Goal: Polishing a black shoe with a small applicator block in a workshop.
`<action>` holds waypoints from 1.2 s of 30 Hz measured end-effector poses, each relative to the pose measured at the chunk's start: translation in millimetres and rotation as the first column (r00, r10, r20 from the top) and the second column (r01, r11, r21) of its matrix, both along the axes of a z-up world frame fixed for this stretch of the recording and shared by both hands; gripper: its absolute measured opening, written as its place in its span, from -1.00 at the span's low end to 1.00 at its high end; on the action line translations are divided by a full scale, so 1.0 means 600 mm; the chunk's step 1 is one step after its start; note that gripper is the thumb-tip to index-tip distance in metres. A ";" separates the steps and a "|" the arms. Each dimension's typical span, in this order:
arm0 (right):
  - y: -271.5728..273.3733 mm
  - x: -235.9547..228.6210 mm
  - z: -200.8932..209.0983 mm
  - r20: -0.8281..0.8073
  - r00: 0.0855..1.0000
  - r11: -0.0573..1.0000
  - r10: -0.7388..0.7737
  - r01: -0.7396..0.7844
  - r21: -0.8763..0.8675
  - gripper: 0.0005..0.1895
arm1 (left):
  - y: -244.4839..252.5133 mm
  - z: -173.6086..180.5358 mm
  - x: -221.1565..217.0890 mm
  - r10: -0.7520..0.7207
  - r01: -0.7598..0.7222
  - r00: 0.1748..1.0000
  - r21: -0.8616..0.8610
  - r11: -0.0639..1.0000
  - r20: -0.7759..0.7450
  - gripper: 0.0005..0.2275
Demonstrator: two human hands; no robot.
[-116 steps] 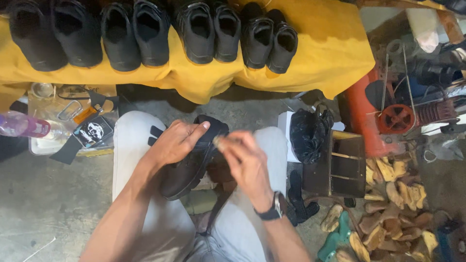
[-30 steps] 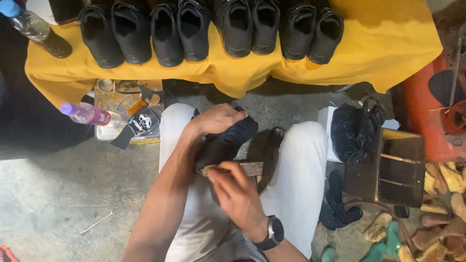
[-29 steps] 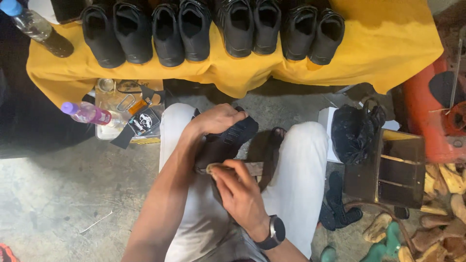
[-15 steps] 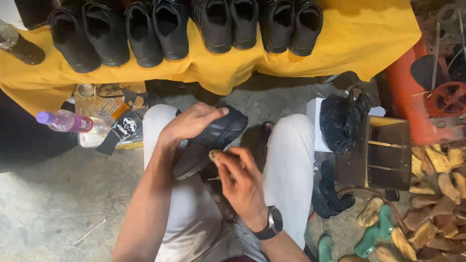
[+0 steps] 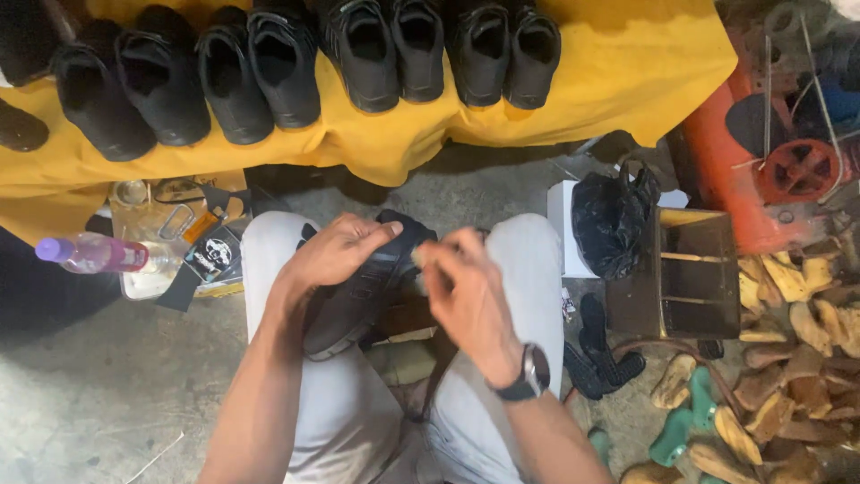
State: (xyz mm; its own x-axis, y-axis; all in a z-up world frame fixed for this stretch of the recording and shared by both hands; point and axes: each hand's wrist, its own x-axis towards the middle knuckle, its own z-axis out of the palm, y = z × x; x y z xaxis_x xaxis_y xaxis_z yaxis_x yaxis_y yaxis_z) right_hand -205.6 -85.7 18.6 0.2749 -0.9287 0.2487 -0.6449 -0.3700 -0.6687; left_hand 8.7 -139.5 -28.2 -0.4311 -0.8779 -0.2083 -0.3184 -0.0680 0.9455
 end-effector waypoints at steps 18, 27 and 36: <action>0.025 0.017 -0.020 0.084 0.996 0.998 0.043 -0.040 -0.038 -0.85 | -0.011 -0.060 0.012 0.019 -0.021 0.999 0.042 0.999 0.028 -0.58; 0.017 0.019 0.000 0.076 0.996 0.998 0.055 -0.055 0.008 -0.91 | -0.016 -0.059 0.009 0.052 -0.052 0.999 -0.019 0.998 0.011 -0.62; 0.146 0.073 -0.004 0.172 0.973 0.988 0.153 -0.152 -0.021 -0.79 | -0.003 -0.012 -0.006 0.029 -0.022 0.981 -0.039 0.999 0.190 -0.53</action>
State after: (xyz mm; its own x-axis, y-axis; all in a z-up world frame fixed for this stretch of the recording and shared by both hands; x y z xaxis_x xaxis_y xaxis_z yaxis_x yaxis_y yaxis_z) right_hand -162.1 1.9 16.5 0.3657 -0.8770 0.3117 -0.4556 -0.4607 -0.7617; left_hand 5.1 -141.2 -35.5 -0.3641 -0.8965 -0.2524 -0.4916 -0.0452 0.8696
